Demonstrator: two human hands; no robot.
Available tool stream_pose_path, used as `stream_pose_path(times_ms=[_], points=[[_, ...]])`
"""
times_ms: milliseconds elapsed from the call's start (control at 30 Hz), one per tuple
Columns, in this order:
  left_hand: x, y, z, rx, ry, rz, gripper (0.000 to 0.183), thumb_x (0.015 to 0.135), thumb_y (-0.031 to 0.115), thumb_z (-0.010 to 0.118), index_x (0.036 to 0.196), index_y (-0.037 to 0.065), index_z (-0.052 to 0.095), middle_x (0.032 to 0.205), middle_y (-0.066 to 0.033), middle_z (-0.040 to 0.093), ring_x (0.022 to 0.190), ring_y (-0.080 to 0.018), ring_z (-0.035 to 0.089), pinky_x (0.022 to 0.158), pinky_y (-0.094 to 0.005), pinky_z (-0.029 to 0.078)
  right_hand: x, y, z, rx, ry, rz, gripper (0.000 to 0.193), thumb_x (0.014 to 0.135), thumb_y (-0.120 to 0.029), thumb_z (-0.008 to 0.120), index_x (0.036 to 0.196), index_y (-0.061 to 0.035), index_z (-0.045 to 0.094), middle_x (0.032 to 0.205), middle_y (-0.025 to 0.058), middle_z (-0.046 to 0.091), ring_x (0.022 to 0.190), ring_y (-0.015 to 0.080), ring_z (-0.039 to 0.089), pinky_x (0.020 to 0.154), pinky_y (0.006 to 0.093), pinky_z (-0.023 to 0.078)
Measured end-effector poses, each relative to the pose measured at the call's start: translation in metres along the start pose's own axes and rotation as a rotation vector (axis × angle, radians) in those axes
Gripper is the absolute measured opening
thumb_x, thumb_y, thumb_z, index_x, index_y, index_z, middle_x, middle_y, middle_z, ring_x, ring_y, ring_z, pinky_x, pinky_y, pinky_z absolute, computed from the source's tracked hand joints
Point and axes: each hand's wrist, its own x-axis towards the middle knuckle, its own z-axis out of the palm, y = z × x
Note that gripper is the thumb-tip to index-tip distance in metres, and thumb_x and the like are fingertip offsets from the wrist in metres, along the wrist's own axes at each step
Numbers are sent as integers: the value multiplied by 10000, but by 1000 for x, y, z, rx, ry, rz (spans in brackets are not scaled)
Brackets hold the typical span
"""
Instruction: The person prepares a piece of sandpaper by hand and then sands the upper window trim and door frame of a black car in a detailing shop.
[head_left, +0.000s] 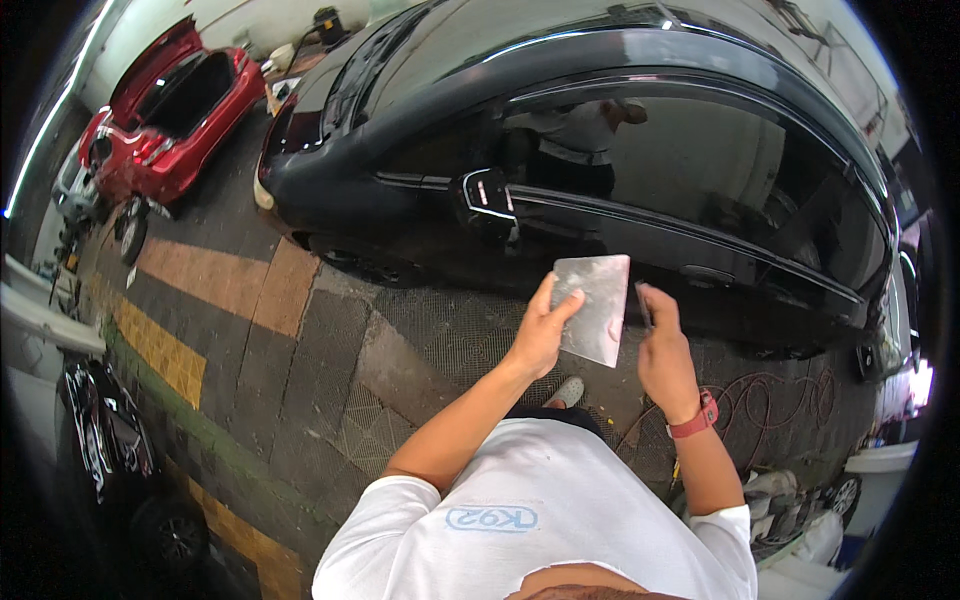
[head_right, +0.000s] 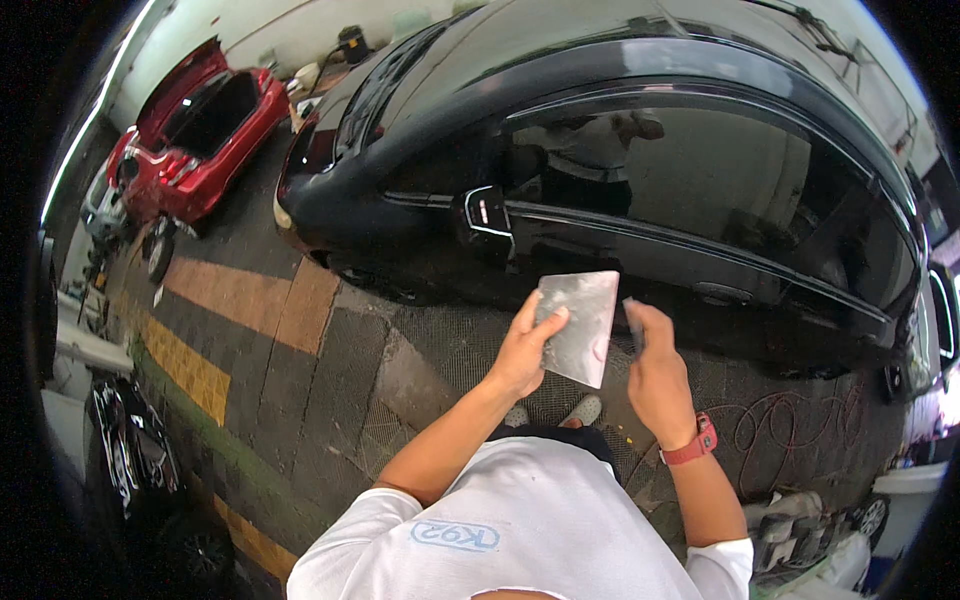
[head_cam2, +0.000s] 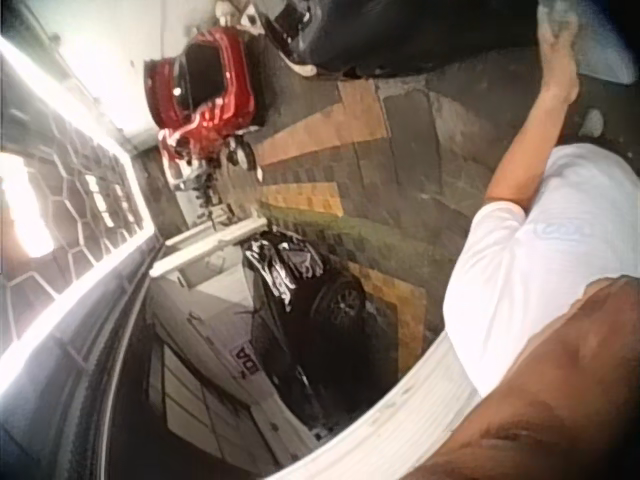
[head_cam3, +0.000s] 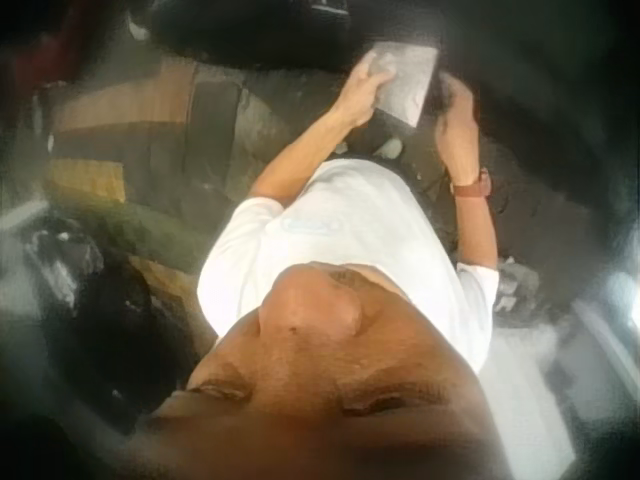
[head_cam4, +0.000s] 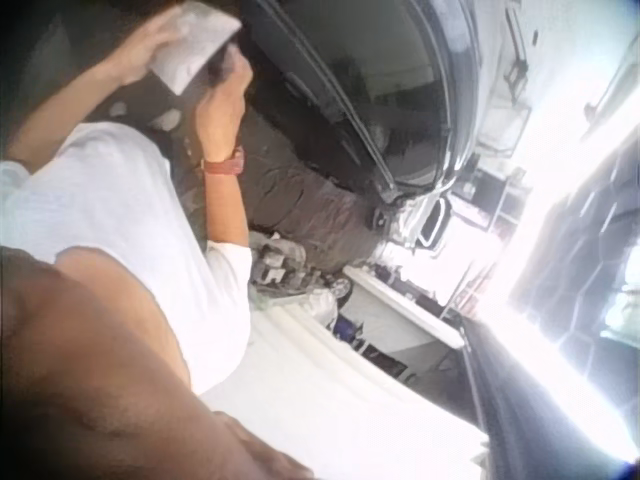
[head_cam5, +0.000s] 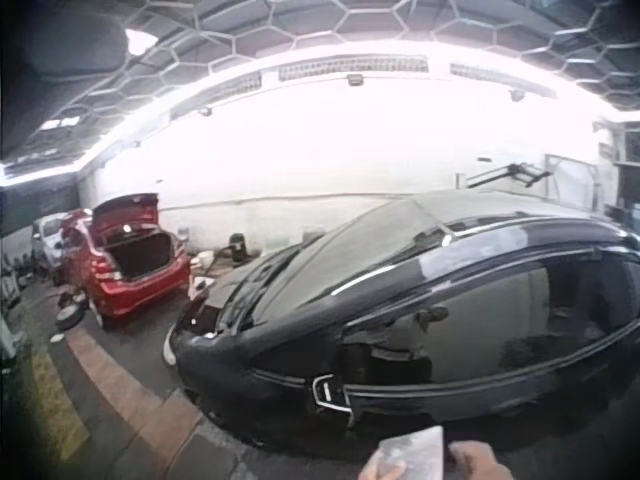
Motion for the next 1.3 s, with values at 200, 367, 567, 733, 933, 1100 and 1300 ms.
stream_pose_path(times_ms=[200, 367, 567, 733, 933, 1100, 1300], points=[[10, 1, -15, -122, 153, 182, 361, 1081, 199, 637, 1407, 68, 554, 1315, -54, 647, 1198, -141, 596, 1078, -337, 458, 1, -10, 11, 971, -130, 360, 566, 950, 95, 592, 1491, -50, 504, 1406, 123, 605, 1326, 245, 596, 1139, 378, 459], [8, 11, -17, 355, 291, 388, 321, 1106, 222, 605, 1375, 55, 552, 1276, -63, 645, 1153, -133, 603, 1062, -325, 468, -11, -17, 13, 1000, -159, 508, 504, 958, -51, 705, 1441, 19, 579, 1291, 84, 695, 1189, 203, 658, 1055, 361, 506], [-3, 28, -17, -32, 20, 34, 433, 1082, 199, 644, 1470, 60, 512, 1345, -57, 631, 1229, -135, 596, 1073, -339, 487, 10, 37, -17, 962, 18, 444, 421, 970, -75, 724, 1365, 18, 610, 1193, 77, 744, 1083, 160, 710, 1005, 335, 552], [-15, 9, -7, -123, -170, -274, 502, 1064, 178, 661, 1532, 111, 491, 1380, -44, 632, 1273, -165, 617, 1089, -390, 516, 5, 75, -20, 1222, -208, 390, 492, 927, -170, 844, 1340, -49, 603, 1255, 19, 693, 1135, 119, 672, 1052, 296, 511], [7, -17, 4, 208, -1, -59, 510, 1094, 276, 640, 1537, 103, 455, 1382, -65, 633, 1241, -176, 615, 1060, -390, 512, 11, 51, -50, 429, 10, 190, 298, 940, 78, 636, 1221, -21, 617, 1139, 66, 717, 1077, 167, 686, 1028, 290, 504], [18, -46, 46, 678, 51, 142, 457, 1105, 311, 616, 1456, 35, 521, 1369, -120, 642, 1232, -211, 604, 1055, -367, 481, -13, 42, -34, -425, 91, -179, 528, 844, 12, 626, 1317, -201, 727, 1410, 116, 621, 1438, 379, 503, 1233, 612, 310], [32, -83, 53, 427, 395, 399, 403, 1106, 212, 589, 1428, -13, 497, 1310, -137, 638, 1165, -225, 628, 1038, -357, 485, -45, 69, -63, -442, -220, -209, 563, 859, 10, 657, 1369, -223, 711, 1469, 109, 581, 1480, 392, 446, 1212, 774, 209]])
